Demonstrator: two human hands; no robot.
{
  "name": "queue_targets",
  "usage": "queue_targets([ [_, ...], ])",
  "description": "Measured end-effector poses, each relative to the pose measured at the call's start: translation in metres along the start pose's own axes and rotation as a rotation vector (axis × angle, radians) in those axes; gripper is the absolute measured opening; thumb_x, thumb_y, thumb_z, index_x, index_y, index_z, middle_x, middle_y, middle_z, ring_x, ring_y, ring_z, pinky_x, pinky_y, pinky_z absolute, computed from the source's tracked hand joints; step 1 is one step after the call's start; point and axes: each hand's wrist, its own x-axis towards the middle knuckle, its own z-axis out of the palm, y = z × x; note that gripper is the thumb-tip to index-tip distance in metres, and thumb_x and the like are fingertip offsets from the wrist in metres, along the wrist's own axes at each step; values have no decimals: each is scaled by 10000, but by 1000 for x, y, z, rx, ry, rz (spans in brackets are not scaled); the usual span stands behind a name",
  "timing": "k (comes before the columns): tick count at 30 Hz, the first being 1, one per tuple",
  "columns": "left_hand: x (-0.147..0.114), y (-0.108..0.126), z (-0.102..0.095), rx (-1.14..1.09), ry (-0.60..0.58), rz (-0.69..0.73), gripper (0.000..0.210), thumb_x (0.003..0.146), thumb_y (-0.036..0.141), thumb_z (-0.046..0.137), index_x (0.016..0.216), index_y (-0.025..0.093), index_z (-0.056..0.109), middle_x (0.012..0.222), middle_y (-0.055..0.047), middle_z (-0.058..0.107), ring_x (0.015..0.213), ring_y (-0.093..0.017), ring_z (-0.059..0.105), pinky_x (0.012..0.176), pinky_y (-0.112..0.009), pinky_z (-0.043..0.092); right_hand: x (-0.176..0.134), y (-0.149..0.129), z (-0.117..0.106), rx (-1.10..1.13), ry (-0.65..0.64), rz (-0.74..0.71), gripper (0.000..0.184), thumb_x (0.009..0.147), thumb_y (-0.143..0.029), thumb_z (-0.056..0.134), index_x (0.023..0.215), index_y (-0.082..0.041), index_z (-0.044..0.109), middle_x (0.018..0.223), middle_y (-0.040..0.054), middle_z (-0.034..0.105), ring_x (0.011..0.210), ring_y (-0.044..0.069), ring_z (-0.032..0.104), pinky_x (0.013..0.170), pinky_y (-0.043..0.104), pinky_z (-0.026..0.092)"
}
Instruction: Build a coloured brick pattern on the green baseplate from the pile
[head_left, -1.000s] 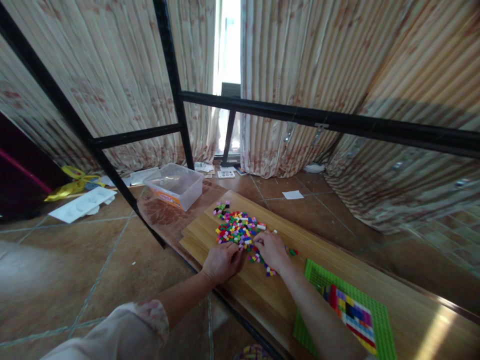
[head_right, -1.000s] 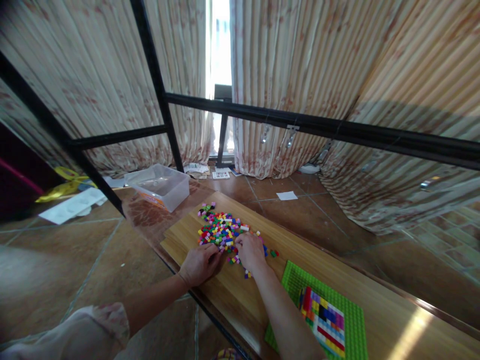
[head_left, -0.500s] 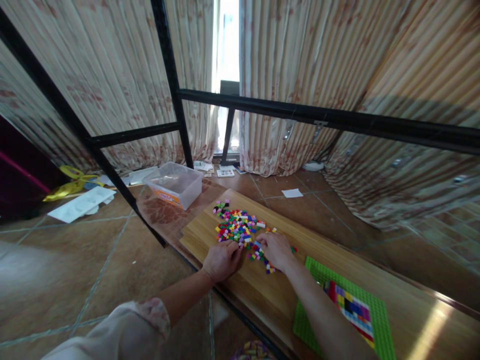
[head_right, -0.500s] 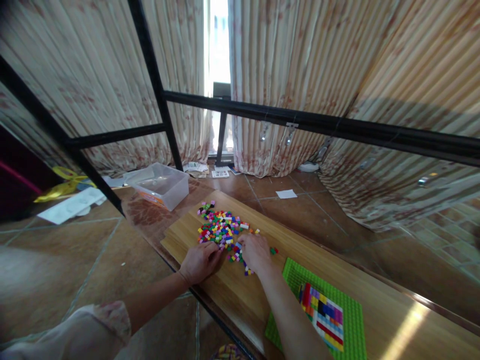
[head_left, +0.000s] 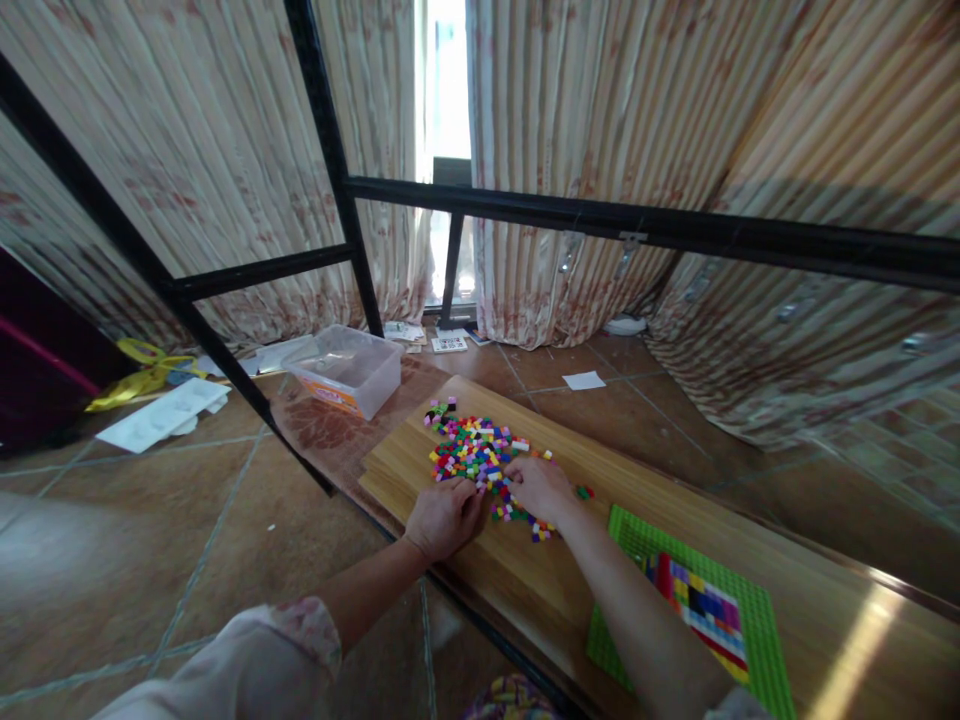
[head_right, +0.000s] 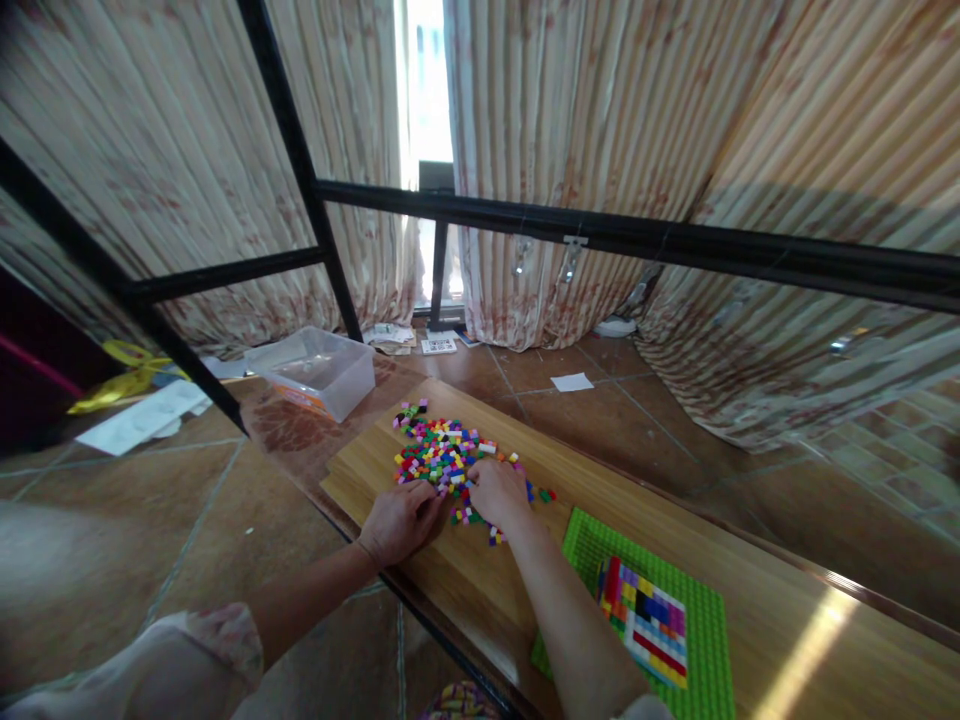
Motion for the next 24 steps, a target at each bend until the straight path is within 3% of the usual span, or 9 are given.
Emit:
queue_targets([
  [12, 0, 1, 0, 9, -1, -8, 319, 981, 344, 417, 733, 198, 553, 742, -30, 623, 651, -139, 567, 590, -247, 396, -9, 4, -5, -128, 26, -60, 276, 864, -169, 502, 992, -256, 731, 1066, 71, 729, 1060, 212, 634, 941, 335, 402],
  [17, 0, 0, -1, 12, -9, -3, 322, 982, 351, 412, 739, 200, 559, 743, -32, 625, 651, -138, 567, 588, -242, 397, -8, -3, -2, -154, 22, -128, 291, 833, -89, 487, 970, -200, 719, 1070, 108, 708, 1035, 210, 639, 923, 302, 414],
  [24, 0, 0, -1, -12, -4, -8, 317, 976, 348, 428, 728, 199, 558, 735, -31, 623, 650, -137, 569, 590, -242, 401, -9, -8, 2, -122, 41, -115, 331, 812, -50, 478, 1016, -191, 697, 1102, 108, 683, 1024, 202, 639, 884, 280, 429],
])
